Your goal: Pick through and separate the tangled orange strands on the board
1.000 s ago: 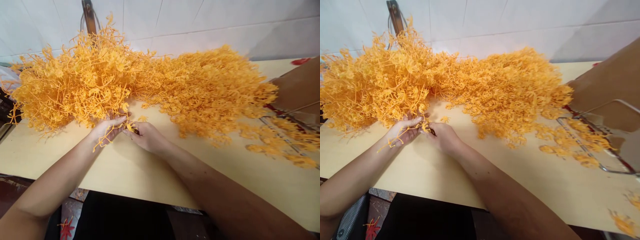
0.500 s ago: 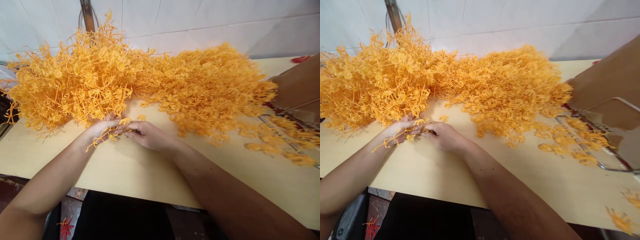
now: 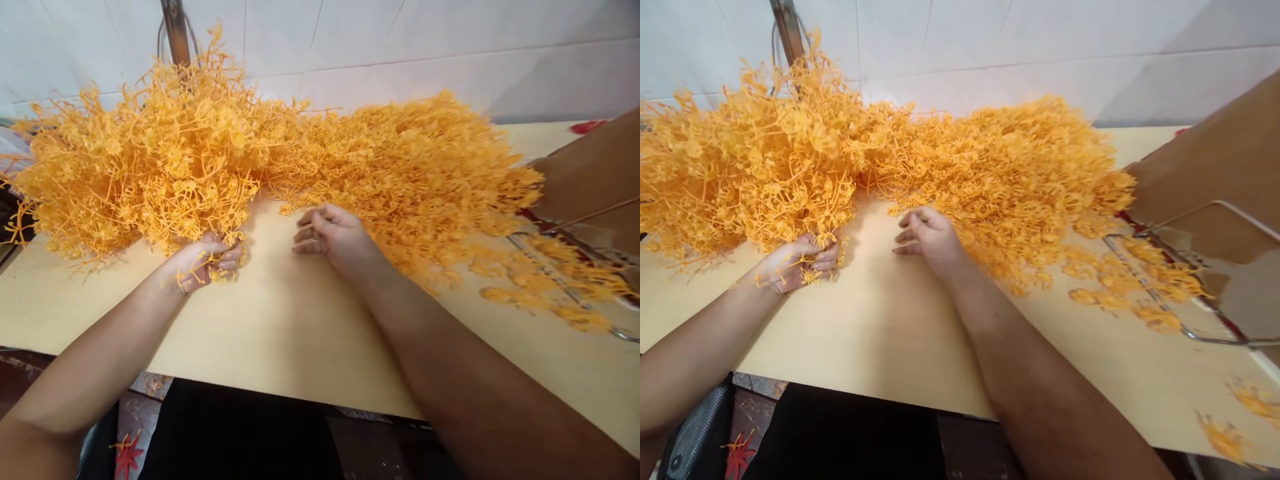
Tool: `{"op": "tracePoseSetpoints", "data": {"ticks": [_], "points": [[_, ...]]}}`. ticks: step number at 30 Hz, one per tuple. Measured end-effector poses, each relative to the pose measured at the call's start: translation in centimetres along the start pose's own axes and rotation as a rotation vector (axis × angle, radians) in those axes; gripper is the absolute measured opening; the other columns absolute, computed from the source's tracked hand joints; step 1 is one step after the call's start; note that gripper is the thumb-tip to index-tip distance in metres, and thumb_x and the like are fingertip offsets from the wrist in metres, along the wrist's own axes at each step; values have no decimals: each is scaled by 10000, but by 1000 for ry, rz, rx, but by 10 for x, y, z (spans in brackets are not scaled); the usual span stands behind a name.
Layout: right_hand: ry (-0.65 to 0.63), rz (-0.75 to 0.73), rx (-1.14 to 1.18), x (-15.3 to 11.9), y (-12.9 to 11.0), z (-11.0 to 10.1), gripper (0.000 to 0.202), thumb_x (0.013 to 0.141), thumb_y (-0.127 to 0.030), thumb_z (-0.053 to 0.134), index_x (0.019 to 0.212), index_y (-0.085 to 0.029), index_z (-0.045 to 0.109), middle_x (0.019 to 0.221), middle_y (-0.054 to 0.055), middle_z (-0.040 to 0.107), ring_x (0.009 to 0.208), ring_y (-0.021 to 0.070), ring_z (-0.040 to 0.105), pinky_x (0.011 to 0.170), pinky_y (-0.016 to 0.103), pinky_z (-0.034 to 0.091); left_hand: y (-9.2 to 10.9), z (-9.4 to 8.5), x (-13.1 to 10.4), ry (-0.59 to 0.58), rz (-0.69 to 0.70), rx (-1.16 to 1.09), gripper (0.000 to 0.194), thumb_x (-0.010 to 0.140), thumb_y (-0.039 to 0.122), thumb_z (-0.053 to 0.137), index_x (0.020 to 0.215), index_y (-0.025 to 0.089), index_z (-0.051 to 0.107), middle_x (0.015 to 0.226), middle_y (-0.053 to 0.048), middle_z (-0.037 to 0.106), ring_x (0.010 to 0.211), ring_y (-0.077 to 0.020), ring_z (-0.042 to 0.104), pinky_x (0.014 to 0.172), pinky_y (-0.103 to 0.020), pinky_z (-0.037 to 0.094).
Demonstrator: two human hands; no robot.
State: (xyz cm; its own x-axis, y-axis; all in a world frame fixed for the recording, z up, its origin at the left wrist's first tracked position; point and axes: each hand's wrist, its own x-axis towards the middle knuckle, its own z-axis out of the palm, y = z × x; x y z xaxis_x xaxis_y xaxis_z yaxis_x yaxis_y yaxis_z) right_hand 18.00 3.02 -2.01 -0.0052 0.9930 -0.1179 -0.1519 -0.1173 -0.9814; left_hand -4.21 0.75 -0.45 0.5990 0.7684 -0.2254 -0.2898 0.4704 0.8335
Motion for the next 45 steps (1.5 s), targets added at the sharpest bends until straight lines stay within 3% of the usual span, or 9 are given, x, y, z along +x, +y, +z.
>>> {"op": "tracePoseSetpoints", "data": {"ticks": [3,8,11,15,19,28,30,36,45], "points": [[-153,19,-102,-10,1,16,92,767,-125,450,818,-174,508,790,3,534,501,63,517,434,219,438,-1,2,3,-27,-9,-62,111,692,130,518,787,141,462,539,40,338,401,-34,319,393,-150,242],[-252,-90,-184,-19,-2,28,161,818,-135,373,781,-155,529,520,-64,364,418,38,303,411,189,239,1,7,3,-30,-13,-96,65,700,134,494,765,137,486,519,41,314,391,-42,305,378,-151,231],[-288,-160,-209,-23,-3,32,150,832,-259,423,754,-162,507,557,-51,374,495,58,347,476,211,290,2,10,2,-25,-30,-106,43,759,170,466,761,142,499,503,45,298,382,-42,287,376,-148,237],[-368,-241,-281,-24,3,46,162,801,-304,486,747,-154,515,720,1,504,654,84,448,615,234,363,1,14,3,-28,-55,-117,253,862,258,341,686,141,481,470,43,277,360,-45,257,355,-148,235],[-431,-172,-239,-22,11,55,146,771,-284,513,710,-154,484,639,-26,457,588,71,411,559,223,338,2,17,3,-27,-66,-119,338,885,279,257,657,143,467,455,41,264,341,-49,237,333,-150,228],[56,81,175,-9,-3,37,179,754,-209,468,633,-187,337,536,-72,339,414,30,244,389,163,215,-1,16,1,-21,-72,-160,330,882,301,297,614,154,424,424,48,265,312,-39,212,327,-150,222],[-23,39,100,-12,-2,36,190,741,-209,485,603,-182,357,505,-70,339,411,33,270,396,175,241,-3,17,4,23,-61,-115,290,863,288,368,620,146,436,433,39,324,325,-42,282,335,-156,252],[-429,-34,-170,-34,-1,38,234,741,-275,536,565,-163,431,475,-63,341,425,35,311,431,202,220,-8,31,16,438,-5,21,78,803,160,507,766,101,541,603,-3,549,492,-60,512,457,-177,428],[-554,-156,-322,-45,-8,46,196,776,-254,469,605,-160,462,514,-57,348,462,42,298,449,206,242,-7,26,16,331,-58,136,163,748,254,605,756,92,589,625,-28,604,532,-104,572,456,-214,449]]}}
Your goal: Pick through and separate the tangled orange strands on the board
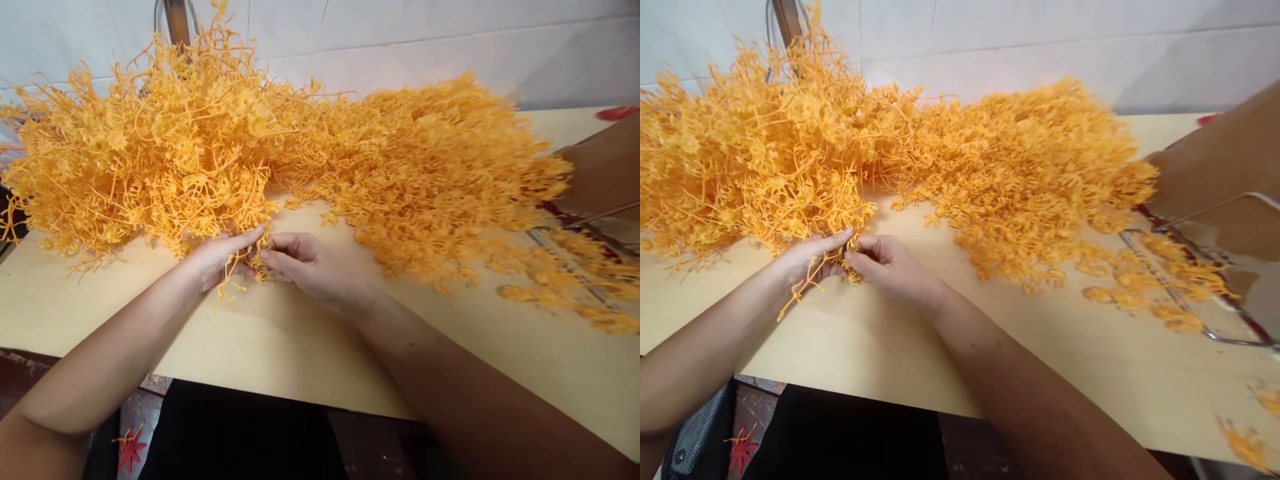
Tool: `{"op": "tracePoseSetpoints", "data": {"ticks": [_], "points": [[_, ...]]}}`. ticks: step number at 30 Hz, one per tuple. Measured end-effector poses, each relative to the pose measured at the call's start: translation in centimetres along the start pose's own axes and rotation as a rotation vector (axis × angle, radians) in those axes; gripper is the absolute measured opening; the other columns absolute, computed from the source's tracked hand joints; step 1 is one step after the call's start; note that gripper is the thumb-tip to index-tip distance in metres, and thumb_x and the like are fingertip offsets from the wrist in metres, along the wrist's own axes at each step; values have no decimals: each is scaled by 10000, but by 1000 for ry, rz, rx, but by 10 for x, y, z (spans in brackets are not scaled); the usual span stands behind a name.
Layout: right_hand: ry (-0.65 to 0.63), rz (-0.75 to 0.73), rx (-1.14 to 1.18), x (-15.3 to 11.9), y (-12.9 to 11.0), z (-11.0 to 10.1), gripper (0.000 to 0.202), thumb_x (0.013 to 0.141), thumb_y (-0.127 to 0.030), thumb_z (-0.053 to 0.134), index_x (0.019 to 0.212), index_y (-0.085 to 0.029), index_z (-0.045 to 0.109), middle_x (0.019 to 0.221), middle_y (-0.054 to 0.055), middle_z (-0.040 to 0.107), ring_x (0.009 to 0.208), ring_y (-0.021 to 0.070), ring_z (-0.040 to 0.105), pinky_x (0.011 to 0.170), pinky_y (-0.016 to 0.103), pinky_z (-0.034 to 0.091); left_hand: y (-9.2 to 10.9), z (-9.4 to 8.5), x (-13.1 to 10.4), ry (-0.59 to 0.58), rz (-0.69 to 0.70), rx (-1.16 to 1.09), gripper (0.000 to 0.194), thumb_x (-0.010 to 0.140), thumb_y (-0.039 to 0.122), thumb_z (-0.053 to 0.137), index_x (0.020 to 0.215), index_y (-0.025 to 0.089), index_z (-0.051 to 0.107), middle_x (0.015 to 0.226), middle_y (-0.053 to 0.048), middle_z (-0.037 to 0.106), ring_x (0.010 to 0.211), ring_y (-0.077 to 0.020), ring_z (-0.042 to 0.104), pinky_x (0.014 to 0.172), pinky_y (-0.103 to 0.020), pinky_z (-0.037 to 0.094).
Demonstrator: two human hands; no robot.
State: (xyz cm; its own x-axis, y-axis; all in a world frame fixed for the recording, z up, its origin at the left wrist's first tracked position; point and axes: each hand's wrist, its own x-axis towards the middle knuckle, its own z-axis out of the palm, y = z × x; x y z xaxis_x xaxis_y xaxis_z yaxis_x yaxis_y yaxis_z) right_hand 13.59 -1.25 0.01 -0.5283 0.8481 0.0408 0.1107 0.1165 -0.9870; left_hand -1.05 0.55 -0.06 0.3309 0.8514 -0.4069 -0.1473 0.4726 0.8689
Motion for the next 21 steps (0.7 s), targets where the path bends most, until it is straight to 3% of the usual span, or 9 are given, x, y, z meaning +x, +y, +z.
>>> {"op": "tracePoseSetpoints", "data": {"ticks": [6,11,13,16,18,21], "points": [[67,15,-331,-1,2,1,200,755,-209,476,579,-168,390,538,-53,297,490,51,274,458,213,211,-2,4,1,95,85,-162,92,771,188,572,788,98,578,701,-25,630,627,-84,600,636,-221,498],[9,23,-335,-2,4,-5,194,782,-222,418,601,-172,371,553,-54,267,485,47,252,452,209,209,2,11,-2,127,70,-240,86,805,123,496,745,95,551,609,-8,597,568,-80,582,613,-215,485],[-102,-3,-357,-5,1,-2,206,772,-203,414,578,-175,347,539,-55,271,476,45,257,450,208,208,4,12,-2,169,58,-276,124,817,119,466,699,111,506,524,22,535,490,-70,542,550,-205,470],[-368,-73,-485,-10,-6,6,256,723,-148,443,512,-167,300,506,-54,288,463,39,269,459,209,216,7,8,0,207,69,-334,206,845,130,408,640,144,424,421,74,397,375,-48,437,476,-187,437],[-450,-113,-497,-12,-8,8,271,702,-132,452,494,-164,281,495,-53,290,459,38,275,456,204,222,7,2,3,178,87,-313,203,846,147,421,643,143,430,437,68,424,398,-52,467,513,-203,462],[-311,-76,-318,-10,-6,0,189,694,-142,445,530,-169,355,505,-52,344,466,45,333,445,185,268,4,-6,7,88,90,-257,133,826,171,475,709,118,509,606,-6,592,584,-99,602,640,-259,506]]}}
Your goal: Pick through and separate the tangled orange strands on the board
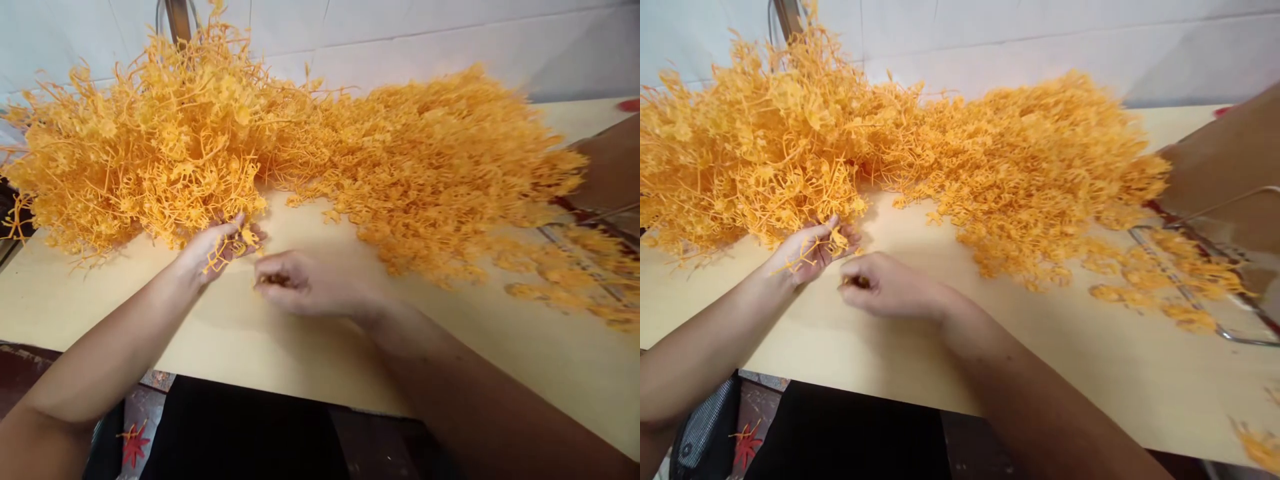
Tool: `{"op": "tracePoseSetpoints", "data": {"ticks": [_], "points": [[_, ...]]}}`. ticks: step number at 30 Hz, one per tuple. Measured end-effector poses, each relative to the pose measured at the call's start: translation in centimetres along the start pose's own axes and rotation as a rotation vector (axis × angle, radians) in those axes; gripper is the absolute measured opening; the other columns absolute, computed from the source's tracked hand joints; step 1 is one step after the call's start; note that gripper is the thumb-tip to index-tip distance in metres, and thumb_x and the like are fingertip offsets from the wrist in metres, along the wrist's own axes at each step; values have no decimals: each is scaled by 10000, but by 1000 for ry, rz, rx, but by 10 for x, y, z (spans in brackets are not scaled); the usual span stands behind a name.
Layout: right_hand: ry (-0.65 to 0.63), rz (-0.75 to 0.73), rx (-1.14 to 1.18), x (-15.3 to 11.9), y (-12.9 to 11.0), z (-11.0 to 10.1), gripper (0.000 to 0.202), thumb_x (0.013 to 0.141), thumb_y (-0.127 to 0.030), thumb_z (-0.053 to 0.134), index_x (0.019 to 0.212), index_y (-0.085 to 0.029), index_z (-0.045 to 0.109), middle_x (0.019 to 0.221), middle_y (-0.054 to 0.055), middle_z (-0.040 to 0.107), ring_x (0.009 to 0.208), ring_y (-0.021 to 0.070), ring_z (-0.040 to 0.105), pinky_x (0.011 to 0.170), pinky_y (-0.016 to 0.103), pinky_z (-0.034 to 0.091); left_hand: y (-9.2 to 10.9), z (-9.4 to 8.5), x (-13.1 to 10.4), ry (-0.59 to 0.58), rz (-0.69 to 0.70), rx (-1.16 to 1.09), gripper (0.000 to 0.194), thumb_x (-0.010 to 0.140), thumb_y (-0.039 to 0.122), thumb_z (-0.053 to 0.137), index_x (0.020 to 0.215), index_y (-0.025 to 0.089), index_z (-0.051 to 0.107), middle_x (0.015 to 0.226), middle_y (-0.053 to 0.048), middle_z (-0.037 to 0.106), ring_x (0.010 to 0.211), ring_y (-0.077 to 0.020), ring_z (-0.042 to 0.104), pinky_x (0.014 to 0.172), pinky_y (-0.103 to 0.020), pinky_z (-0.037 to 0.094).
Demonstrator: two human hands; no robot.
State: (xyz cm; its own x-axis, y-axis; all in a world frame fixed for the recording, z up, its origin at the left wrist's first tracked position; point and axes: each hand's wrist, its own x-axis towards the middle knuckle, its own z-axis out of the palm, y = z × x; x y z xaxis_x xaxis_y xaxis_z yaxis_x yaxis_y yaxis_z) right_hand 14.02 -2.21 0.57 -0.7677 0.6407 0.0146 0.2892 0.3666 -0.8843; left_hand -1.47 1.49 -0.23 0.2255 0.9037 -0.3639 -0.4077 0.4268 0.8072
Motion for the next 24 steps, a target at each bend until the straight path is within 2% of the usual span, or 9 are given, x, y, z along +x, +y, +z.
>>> {"op": "tracePoseSetpoints", "data": {"ticks": [2,5,10,14,17,18,20,24], "points": [[167,136,130,0,6,-8,116,684,-148,447,573,-167,422,505,-44,419,460,54,400,446,185,325,-1,-4,2,-59,-8,2,119,824,172,476,756,107,550,710,-45,639,683,-120,631,708,-283,509],[379,317,244,1,11,-15,84,670,-136,465,593,-166,450,472,-26,496,416,64,455,436,197,373,-2,-4,2,-99,-19,24,150,826,180,471,769,92,578,744,-66,650,710,-125,631,754,-297,507],[630,277,301,4,4,-12,169,658,-74,491,644,-198,377,426,-83,417,357,46,391,380,182,306,-2,3,-2,-30,23,59,89,799,124,494,795,86,574,708,-45,626,656,-100,607,771,-305,515],[649,281,349,6,1,-8,161,717,-53,415,761,-207,396,456,-97,357,366,42,316,382,191,235,-4,3,-2,-28,69,56,52,757,93,550,806,98,564,705,-21,620,629,-84,596,744,-294,527],[626,220,342,8,3,-6,40,792,-164,410,804,-197,430,521,-69,380,438,57,342,436,209,277,-8,1,-1,-38,104,55,130,705,87,614,828,111,578,741,-7,635,638,-77,600,749,-289,525],[628,183,309,9,5,-5,25,798,-217,439,801,-193,436,565,-54,411,480,63,370,465,214,301,-9,2,-2,-37,112,57,160,688,92,635,839,114,584,762,-11,643,660,-81,607,758,-286,521],[637,123,203,11,9,-3,128,777,-293,508,789,-188,436,663,-25,470,577,78,425,532,223,340,-11,3,-2,-34,127,61,215,663,106,665,862,120,587,802,-23,658,720,-96,622,770,-278,514],[645,87,0,14,12,2,126,797,-273,481,730,-190,414,699,-8,484,660,102,463,612,240,354,-10,10,-5,34,132,76,203,668,73,649,835,129,547,737,0,640,683,-95,618,684,-250,518]]}}
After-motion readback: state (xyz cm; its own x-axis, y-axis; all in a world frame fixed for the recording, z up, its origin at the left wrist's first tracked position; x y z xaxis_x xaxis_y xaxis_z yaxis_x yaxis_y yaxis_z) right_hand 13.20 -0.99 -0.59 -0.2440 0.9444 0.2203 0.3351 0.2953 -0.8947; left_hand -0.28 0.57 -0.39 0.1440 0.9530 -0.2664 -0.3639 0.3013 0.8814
